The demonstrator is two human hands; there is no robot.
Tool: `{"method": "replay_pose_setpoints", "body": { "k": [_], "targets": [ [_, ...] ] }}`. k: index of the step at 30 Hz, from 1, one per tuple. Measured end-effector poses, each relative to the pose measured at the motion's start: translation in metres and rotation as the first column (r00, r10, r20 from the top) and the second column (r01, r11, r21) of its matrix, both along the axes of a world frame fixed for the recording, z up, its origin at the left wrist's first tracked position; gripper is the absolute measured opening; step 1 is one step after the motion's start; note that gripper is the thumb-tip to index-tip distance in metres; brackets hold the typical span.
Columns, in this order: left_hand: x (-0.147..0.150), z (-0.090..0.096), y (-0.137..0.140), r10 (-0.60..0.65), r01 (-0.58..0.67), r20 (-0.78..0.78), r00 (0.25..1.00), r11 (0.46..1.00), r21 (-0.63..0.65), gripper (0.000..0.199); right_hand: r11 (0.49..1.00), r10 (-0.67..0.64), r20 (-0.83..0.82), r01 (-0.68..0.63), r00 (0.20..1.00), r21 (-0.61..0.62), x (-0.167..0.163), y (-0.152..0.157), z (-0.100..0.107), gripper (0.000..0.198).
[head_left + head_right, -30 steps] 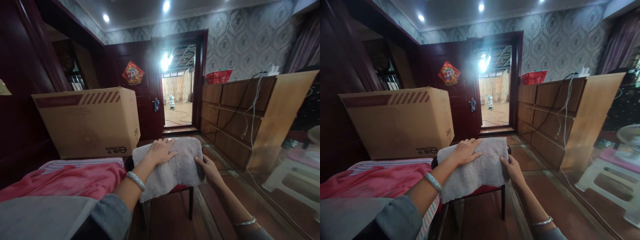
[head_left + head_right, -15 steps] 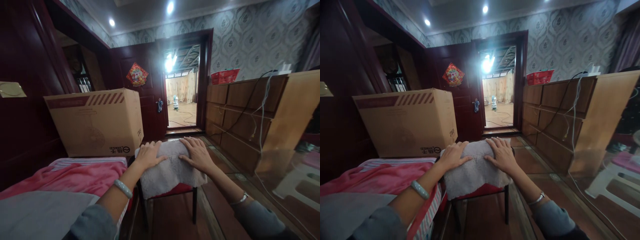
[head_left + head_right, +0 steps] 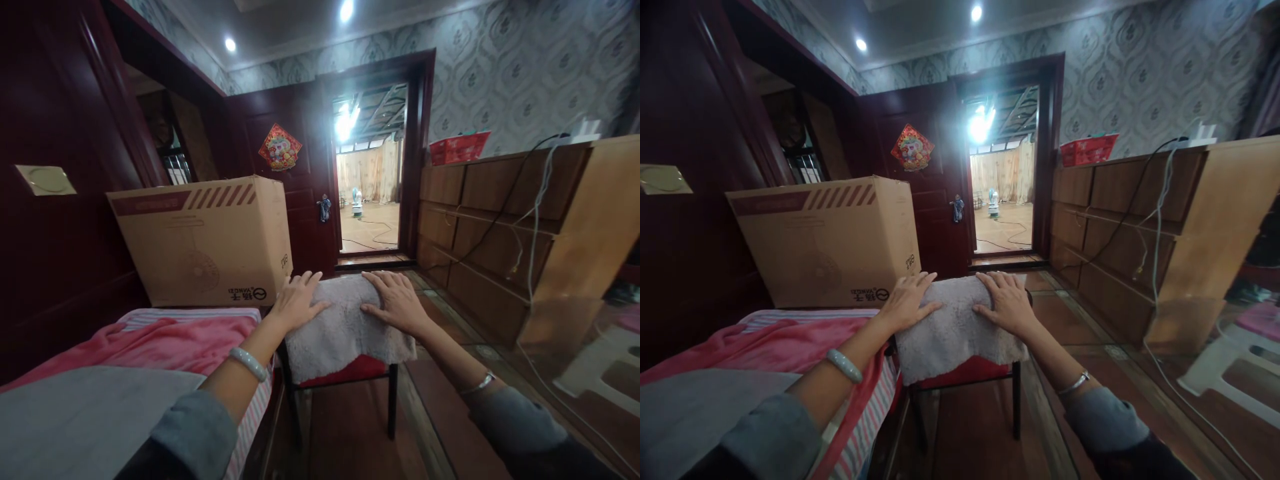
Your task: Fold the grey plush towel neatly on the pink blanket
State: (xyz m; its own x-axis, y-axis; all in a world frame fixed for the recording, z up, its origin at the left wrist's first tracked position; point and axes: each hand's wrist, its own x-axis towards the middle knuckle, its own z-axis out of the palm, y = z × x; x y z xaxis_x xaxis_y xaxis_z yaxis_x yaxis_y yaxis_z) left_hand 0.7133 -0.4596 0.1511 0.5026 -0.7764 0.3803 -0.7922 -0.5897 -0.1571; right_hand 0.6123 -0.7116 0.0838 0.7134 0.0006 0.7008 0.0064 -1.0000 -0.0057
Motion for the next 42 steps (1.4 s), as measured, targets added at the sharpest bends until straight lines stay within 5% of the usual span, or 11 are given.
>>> {"method": "replay_pose_setpoints", "body": {
  "k": [5,12,19,24,27,29,32,34,36,39,42],
  "targets": [
    [-0.004,-0.016,0.015,0.031,-0.032,0.041,0.999,0.999,0.003,0.07,1.0,0.007,-0.017,-0.007,1.0,-0.004,0.001,-0.002,0.0,0.074],
    [0.001,-0.011,0.019,0.012,-0.011,-0.037,0.999,0.999,0.036,0.066,1.0,-0.004,-0.042,0.004,0.999,0.007,0.003,-0.005,0.0,0.077],
    [-0.012,-0.022,0.055,0.14,-0.142,-0.036,0.989,0.988,-0.057,0.068,0.998,-0.015,-0.122,0.022,0.992,0.06,-0.005,-0.005,0.002,0.075],
    [-0.026,-0.052,0.116,0.119,-0.13,-0.086,0.989,0.983,-0.131,0.069,0.996,-0.012,0.002,0.012,1.0,0.092,-0.024,0.023,0.004,0.06],
    [-0.042,-0.082,0.172,0.155,-0.168,-0.089,0.984,0.973,-0.158,0.062,0.968,0.187,0.102,-0.201,0.977,0.15,-0.041,0.066,-0.002,0.048],
    [-0.061,-0.103,0.219,0.226,-0.234,-0.061,0.972,0.959,-0.158,0.058,0.892,0.388,0.083,-0.396,0.918,0.219,-0.051,0.103,-0.014,0.044],
    [-0.109,-0.126,0.298,0.388,-0.386,-0.013,0.921,0.912,-0.135,0.054,0.711,0.656,-0.048,-0.595,0.753,0.375,-0.059,0.159,-0.042,0.042],
    [-0.153,-0.133,0.349,0.556,-0.554,-0.017,0.831,0.824,-0.119,0.055,0.604,0.763,-0.098,-0.651,0.639,0.459,-0.055,0.193,-0.063,0.039],
    [-0.204,-0.136,0.395,0.738,-0.74,-0.057,0.672,0.666,-0.093,0.057,0.517,0.831,-0.102,-0.691,0.547,0.506,-0.041,0.227,-0.082,0.037],
    [-0.281,-0.142,0.446,0.928,-0.937,-0.129,0.349,0.347,-0.034,0.061,0.379,0.91,-0.059,-0.763,0.411,0.523,-0.01,0.286,-0.101,0.037],
    [-0.347,-0.156,0.47,0.983,-0.999,-0.182,0.03,0.035,0.023,0.065,0.262,0.958,-0.023,-0.836,0.286,0.482,0.016,0.351,-0.112,0.038]
  ]
}}
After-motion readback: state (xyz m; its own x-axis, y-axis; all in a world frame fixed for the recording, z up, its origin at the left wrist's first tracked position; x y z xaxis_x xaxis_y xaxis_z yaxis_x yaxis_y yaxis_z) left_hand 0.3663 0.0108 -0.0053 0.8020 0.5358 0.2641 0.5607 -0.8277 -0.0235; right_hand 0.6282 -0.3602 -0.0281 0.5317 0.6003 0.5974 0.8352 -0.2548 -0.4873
